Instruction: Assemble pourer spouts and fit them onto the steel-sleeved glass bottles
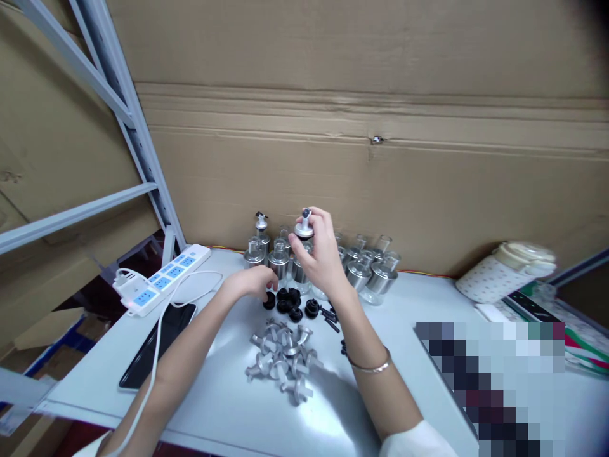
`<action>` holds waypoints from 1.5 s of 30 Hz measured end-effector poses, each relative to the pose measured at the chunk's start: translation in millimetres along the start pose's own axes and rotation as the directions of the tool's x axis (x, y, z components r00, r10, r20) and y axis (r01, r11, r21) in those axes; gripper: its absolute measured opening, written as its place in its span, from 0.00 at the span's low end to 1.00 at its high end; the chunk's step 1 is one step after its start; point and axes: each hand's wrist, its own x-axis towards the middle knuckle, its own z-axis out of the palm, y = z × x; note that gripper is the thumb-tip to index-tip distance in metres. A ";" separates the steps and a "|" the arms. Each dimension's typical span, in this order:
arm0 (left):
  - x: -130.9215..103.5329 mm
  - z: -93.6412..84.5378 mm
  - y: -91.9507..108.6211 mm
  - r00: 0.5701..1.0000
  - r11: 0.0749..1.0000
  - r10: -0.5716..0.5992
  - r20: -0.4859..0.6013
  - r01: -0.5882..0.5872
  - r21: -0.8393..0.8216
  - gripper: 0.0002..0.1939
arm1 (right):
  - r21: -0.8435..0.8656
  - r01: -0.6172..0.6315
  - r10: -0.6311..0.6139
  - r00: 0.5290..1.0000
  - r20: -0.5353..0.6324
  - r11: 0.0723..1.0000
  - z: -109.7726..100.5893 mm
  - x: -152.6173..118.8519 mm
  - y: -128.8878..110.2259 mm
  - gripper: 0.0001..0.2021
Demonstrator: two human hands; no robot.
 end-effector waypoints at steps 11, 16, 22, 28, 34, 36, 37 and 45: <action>-30.1 -22.8 12.8 0.999 0.999 -0.027 -0.037 0.026 -0.035 0.18 | -0.032 -0.045 0.044 0.999 -0.011 0.998 -32.6 -2.4 -22.1 0.04; -13.1 -1.6 10.2 0.991 0.992 -0.118 0.055 0.116 0.047 0.22 | -0.053 -0.018 0.014 0.997 -0.071 0.998 -37.3 -1.6 -23.3 0.04; -10.3 0.1 15.7 0.997 0.995 -0.081 0.010 0.080 0.055 0.10 | -0.104 -0.007 -0.009 0.988 -0.152 0.995 -48.7 0.0 -16.2 0.04; -10.2 -3.2 13.2 0.999 0.998 -0.046 0.007 0.046 0.047 0.07 | -0.114 -0.028 0.005 0.979 -0.202 0.993 -55.2 0.8 -8.7 0.05; -5.3 1.5 11.0 0.997 0.997 -0.061 0.052 0.058 0.048 0.07 | -0.114 -0.036 0.013 0.981 -0.195 0.993 -53.1 0.8 -6.3 0.05; -3.7 3.5 8.9 0.996 0.997 -0.065 0.053 0.063 0.040 0.08 | -0.114 -0.032 0.011 0.984 -0.179 0.993 -51.1 0.9 -6.3 0.05; -2.8 4.9 7.6 0.996 0.997 -0.067 0.051 0.065 0.035 0.08 | -0.114 -0.033 0.014 0.985 -0.170 0.993 -50.2 0.9 -6.4 0.06; 5.0 17.6 -4.8 0.997 0.998 -0.068 0.043 0.068 -0.006 0.11 | -0.092 -0.065 0.053 0.991 -0.124 0.994 -47.9 0.7 -10.1 0.06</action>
